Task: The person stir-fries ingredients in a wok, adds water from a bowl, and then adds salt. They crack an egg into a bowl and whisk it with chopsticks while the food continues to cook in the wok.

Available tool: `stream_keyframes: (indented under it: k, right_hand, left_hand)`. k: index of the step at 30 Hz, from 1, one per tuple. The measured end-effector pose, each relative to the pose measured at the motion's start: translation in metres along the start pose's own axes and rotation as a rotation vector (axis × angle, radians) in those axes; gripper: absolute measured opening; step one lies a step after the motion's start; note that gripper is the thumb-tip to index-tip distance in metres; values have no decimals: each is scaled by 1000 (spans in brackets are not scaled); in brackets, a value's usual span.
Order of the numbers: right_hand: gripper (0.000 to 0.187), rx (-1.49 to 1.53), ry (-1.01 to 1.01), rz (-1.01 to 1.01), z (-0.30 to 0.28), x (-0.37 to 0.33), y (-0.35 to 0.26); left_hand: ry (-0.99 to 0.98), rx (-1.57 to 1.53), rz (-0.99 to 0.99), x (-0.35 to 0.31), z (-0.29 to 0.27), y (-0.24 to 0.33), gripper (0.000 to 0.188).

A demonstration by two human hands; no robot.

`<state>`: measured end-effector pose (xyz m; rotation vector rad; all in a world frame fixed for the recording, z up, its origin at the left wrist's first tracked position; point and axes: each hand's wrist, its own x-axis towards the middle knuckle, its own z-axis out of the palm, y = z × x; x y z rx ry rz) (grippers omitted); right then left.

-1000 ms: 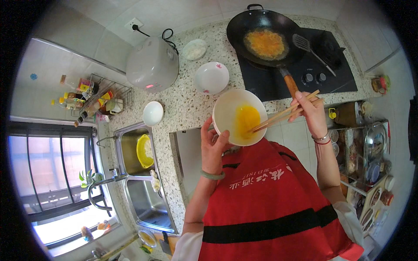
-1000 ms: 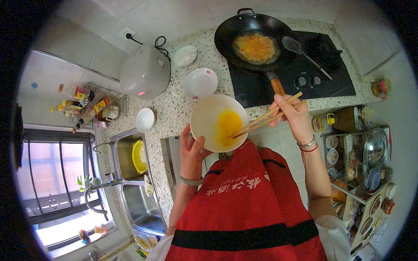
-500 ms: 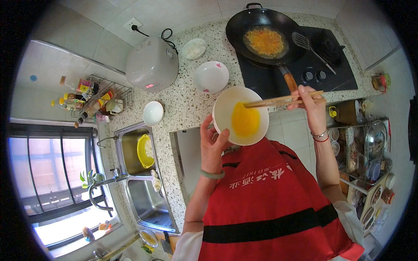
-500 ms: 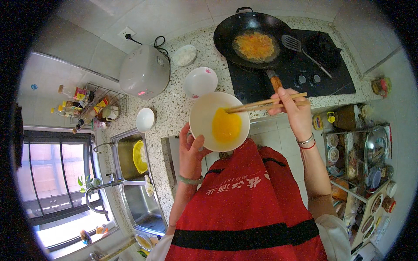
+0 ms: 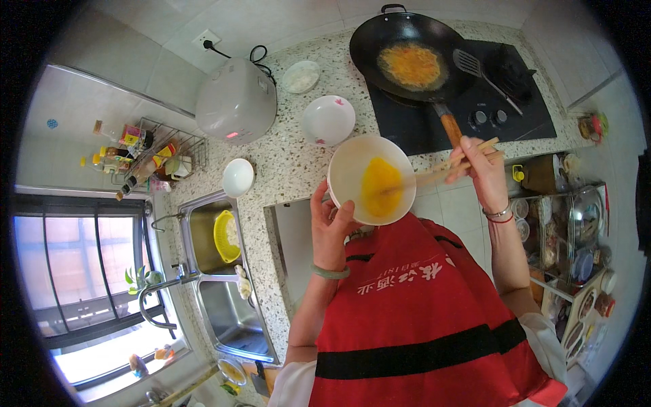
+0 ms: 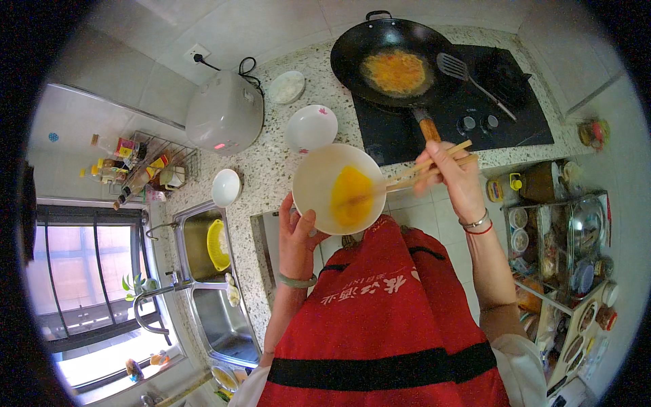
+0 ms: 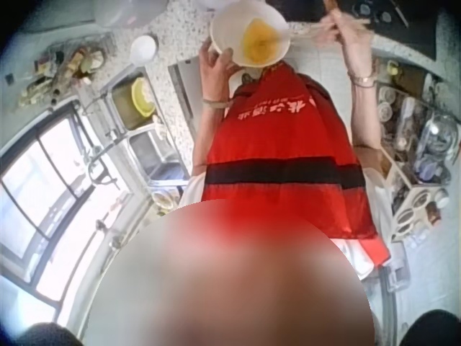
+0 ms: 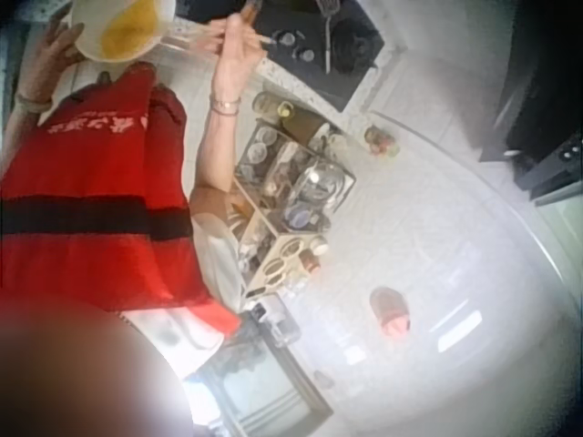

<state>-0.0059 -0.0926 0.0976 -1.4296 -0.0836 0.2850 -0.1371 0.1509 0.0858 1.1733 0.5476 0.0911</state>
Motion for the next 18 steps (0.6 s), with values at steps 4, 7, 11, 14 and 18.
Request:
stream_keyframes:
  k: [4,7,11,14,18]
  right_hand:
    - [34,-49,70,-63,-3,4,5]
    - [33,-34,-29,21,-6,0,-1]
    - [32,-2,153,-113,6,4,0]
    - [32,-72,2,-30,-5,1,0]
    - [32,20,17,-54,-3,0,1]
  left_hand:
    - [-20,27,-3,-1,0,1,62]
    - [2,24,3,-1,-1,0,63]
    - [4,19,-3,-1,-1,-1,64]
    - [-16,18,-4,-2,-1,0,65]
    - [-11,-7,-5,-1,-2,-3,67]
